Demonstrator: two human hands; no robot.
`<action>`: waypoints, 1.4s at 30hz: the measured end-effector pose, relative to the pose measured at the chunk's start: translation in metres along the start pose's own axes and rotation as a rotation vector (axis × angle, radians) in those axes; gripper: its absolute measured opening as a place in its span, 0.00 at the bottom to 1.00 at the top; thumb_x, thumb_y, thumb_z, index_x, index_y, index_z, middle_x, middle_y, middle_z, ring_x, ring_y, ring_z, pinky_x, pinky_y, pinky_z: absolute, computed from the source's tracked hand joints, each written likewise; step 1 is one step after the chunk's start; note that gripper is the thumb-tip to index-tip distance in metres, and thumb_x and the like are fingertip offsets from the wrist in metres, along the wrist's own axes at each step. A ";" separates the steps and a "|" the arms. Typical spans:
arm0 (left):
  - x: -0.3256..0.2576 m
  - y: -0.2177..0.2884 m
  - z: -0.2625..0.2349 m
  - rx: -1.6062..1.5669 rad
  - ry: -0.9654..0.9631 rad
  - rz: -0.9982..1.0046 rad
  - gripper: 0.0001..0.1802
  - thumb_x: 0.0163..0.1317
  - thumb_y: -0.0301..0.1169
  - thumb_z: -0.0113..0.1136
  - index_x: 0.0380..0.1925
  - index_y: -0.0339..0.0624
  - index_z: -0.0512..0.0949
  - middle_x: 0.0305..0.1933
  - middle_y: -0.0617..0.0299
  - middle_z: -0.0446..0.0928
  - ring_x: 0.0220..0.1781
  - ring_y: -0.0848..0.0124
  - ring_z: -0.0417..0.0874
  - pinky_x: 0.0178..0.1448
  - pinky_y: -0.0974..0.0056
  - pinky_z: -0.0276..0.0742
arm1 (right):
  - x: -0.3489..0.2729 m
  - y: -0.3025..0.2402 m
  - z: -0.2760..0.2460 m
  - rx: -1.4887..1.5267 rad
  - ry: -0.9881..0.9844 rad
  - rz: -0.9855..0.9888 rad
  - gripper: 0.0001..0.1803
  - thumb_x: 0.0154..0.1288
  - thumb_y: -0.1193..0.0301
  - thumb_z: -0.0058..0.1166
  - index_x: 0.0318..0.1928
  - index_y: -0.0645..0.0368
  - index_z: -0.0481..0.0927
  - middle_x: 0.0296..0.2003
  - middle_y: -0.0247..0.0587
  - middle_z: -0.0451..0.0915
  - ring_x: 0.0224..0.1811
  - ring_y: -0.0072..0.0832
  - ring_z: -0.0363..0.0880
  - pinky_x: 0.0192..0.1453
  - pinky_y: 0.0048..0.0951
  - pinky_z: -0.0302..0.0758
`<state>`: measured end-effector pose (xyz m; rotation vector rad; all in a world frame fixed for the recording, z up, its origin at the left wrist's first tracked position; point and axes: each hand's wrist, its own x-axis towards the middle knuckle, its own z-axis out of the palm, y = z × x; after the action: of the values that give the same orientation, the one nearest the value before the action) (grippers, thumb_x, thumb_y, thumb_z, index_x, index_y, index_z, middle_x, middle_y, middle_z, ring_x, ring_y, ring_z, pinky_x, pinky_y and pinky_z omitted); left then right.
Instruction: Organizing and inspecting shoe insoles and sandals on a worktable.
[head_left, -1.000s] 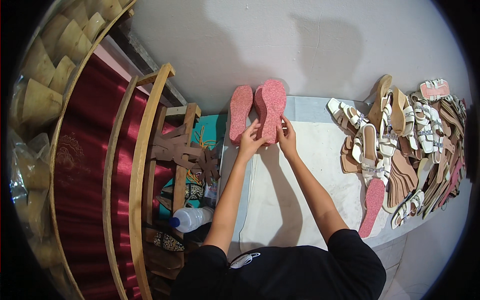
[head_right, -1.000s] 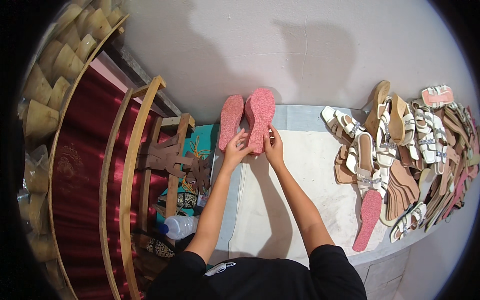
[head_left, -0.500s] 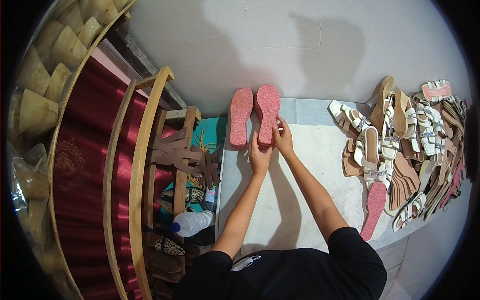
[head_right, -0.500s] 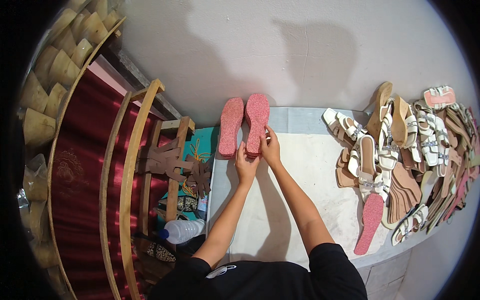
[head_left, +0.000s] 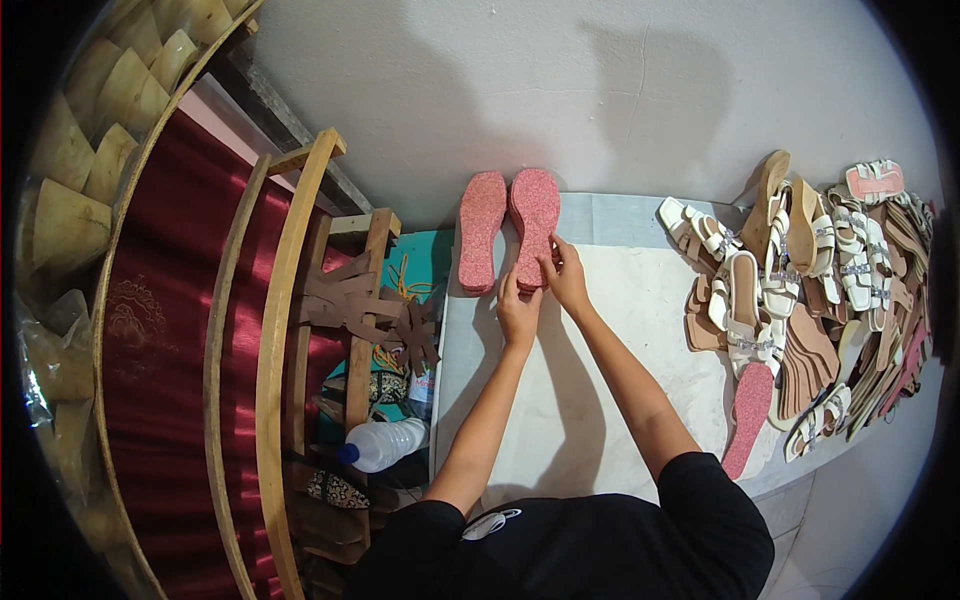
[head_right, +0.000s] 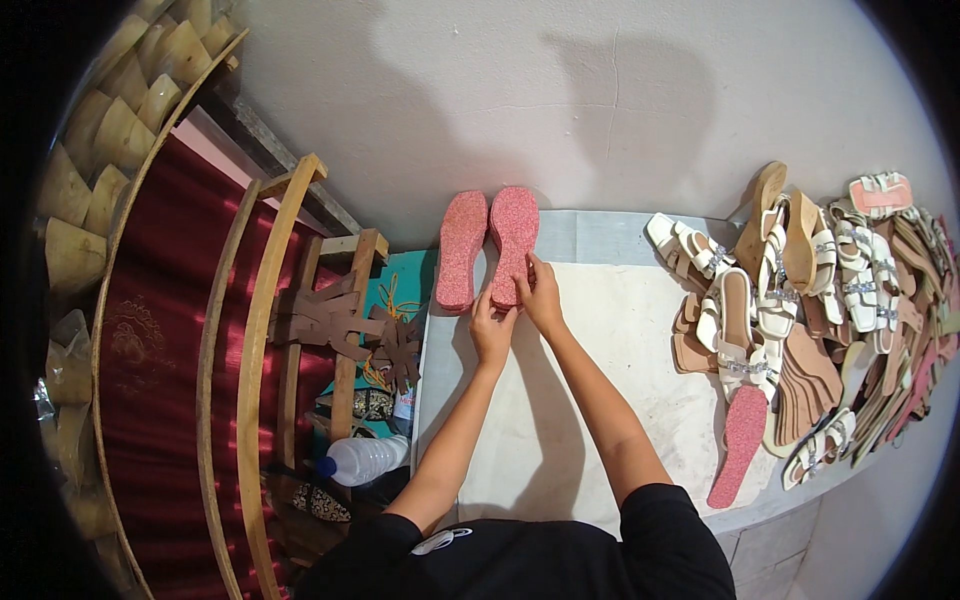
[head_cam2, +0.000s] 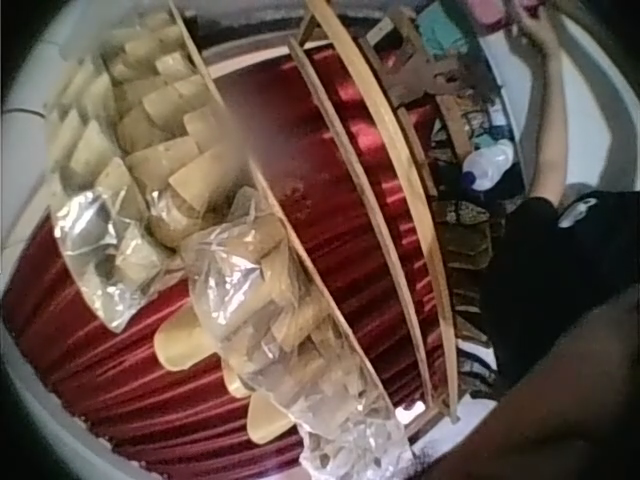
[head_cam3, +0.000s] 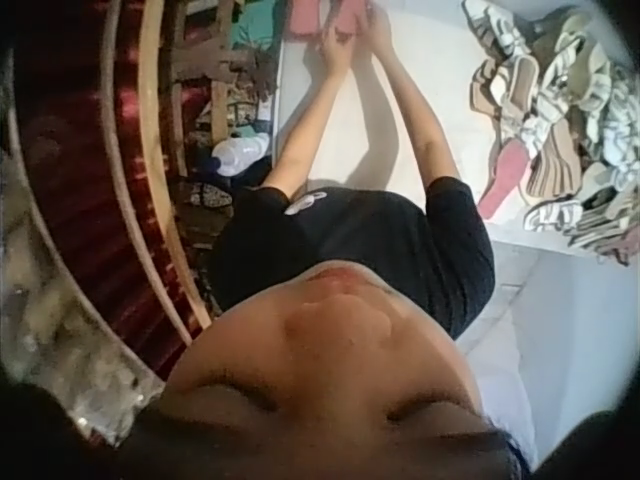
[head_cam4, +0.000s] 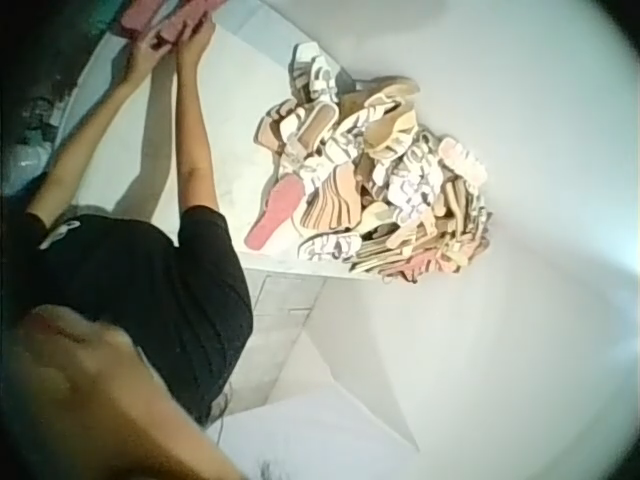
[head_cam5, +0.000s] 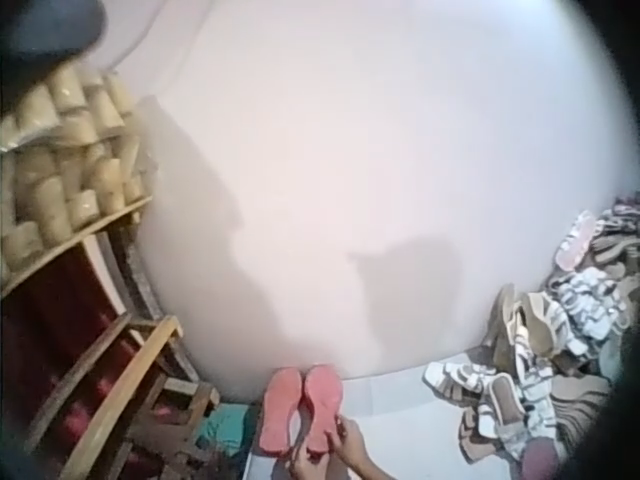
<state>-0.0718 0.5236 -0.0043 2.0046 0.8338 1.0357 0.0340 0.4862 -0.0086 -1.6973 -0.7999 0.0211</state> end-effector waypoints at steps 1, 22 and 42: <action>-0.001 -0.001 -0.002 0.003 0.003 -0.003 0.31 0.40 0.20 0.65 0.50 0.35 0.69 0.48 0.50 0.71 0.47 0.60 0.75 0.46 0.61 0.76 | -0.001 -0.005 0.000 0.002 -0.005 0.000 0.25 0.57 0.72 0.55 0.55 0.64 0.66 0.36 0.43 0.68 0.30 0.23 0.70 0.33 0.23 0.72; 0.000 0.009 -0.009 0.100 -0.039 0.064 0.28 0.42 0.25 0.64 0.48 0.36 0.71 0.51 0.51 0.70 0.51 0.56 0.72 0.52 0.61 0.70 | 0.001 0.009 0.006 -0.112 -0.019 0.022 0.24 0.55 0.72 0.54 0.53 0.64 0.68 0.43 0.55 0.64 0.41 0.46 0.69 0.45 0.39 0.69; -0.120 0.078 -0.022 0.285 -0.340 0.296 0.38 0.49 0.37 0.60 0.59 0.42 0.56 0.64 0.44 0.48 0.65 0.46 0.48 0.63 0.43 0.49 | -0.157 -0.036 -0.147 -0.223 -0.096 0.188 0.27 0.61 0.68 0.48 0.60 0.54 0.61 0.49 0.49 0.58 0.50 0.41 0.60 0.56 0.36 0.60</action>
<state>-0.1302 0.3942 0.0219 2.5142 0.5338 0.7253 -0.0417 0.2824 0.0047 -1.9912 -0.7317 0.1483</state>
